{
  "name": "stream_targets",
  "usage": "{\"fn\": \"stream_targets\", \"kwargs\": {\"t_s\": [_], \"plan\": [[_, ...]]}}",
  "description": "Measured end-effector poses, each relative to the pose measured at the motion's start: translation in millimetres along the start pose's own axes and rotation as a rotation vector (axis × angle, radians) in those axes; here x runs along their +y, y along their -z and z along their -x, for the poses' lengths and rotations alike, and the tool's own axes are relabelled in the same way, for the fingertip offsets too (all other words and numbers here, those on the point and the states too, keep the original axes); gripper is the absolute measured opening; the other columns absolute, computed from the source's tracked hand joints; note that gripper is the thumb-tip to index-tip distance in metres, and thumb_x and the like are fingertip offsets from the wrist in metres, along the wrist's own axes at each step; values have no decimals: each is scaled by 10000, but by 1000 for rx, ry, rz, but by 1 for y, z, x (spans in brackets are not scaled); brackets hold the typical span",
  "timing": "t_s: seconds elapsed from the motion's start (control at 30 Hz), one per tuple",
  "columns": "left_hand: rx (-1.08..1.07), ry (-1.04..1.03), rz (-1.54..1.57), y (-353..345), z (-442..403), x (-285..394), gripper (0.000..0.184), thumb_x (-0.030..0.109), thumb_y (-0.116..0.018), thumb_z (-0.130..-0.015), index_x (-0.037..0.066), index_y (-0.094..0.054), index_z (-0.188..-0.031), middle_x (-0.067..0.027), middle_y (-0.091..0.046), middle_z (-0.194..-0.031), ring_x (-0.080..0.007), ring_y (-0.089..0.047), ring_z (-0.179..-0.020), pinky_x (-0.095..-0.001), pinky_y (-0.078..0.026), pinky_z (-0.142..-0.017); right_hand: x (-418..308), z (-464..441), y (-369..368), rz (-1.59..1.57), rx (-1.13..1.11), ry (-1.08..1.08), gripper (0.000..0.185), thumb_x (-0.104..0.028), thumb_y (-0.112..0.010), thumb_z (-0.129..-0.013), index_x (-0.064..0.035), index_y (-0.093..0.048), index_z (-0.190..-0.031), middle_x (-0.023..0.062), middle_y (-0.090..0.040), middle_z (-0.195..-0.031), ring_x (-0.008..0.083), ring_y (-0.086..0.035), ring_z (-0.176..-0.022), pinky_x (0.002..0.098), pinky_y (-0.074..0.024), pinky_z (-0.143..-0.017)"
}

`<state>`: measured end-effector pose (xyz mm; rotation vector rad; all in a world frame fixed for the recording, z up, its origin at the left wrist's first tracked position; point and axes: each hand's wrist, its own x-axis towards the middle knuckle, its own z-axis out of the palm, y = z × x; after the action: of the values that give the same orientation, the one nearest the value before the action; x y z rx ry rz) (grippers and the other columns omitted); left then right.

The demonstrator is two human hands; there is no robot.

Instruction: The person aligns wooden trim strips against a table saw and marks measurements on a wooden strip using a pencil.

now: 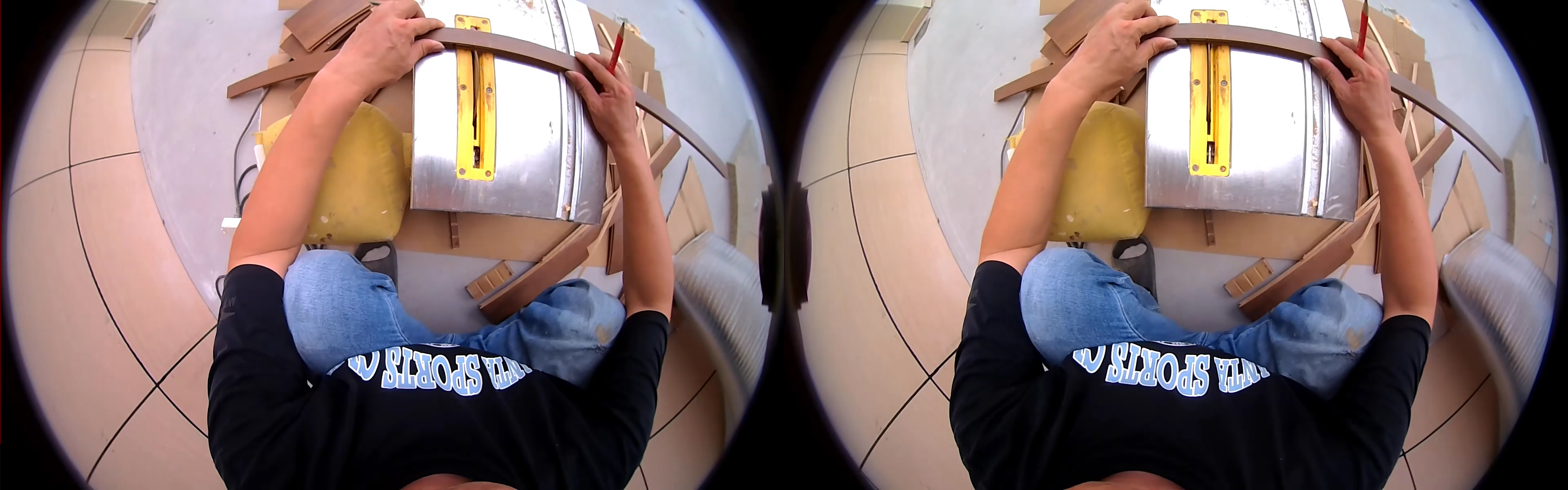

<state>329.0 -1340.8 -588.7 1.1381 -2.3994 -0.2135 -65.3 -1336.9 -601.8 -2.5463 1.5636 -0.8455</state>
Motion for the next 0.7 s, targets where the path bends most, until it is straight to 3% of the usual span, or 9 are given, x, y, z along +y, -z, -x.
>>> {"fn": "stream_targets", "kwargs": {"t_s": [0.27, 0.47, 0.7], "plan": [[-68, 61, 25, 6, 6, 12, 355, 285, -747, -926, -1, -739, -1136, -170, -639, -1090, -342, -599, -1093, -433, -484, -1015, -4, 5, 4, -19, -18, -6, 414, -375, -773, -952, -75, -760, -1237, 129, -718, -1236, 307, -699, -1096, 391, -562, -939], [2, 4, 5, 5, 7, 14, 370, 274, -754, -920, -18, -739, -1145, -199, -634, -1183, -359, -582, -1186, -439, -462, -1080, -4, 5, 4, -12, -15, 13, 408, -371, -774, -951, -77, -760, -1234, 121, -720, -1232, 305, -702, -1092, 390, -564, -930], [-73, 38, -59, 5, 7, 19, 390, 322, -692, -972, -4, -727, -1184, -203, -628, -1209, -364, -570, -1212, -440, -443, -1103, 0, 5, 3, -32, -12, -5, 406, -373, -775, -950, -85, -761, -1235, 115, -720, -1230, 304, -703, -1092, 385, -564, -928]]}}
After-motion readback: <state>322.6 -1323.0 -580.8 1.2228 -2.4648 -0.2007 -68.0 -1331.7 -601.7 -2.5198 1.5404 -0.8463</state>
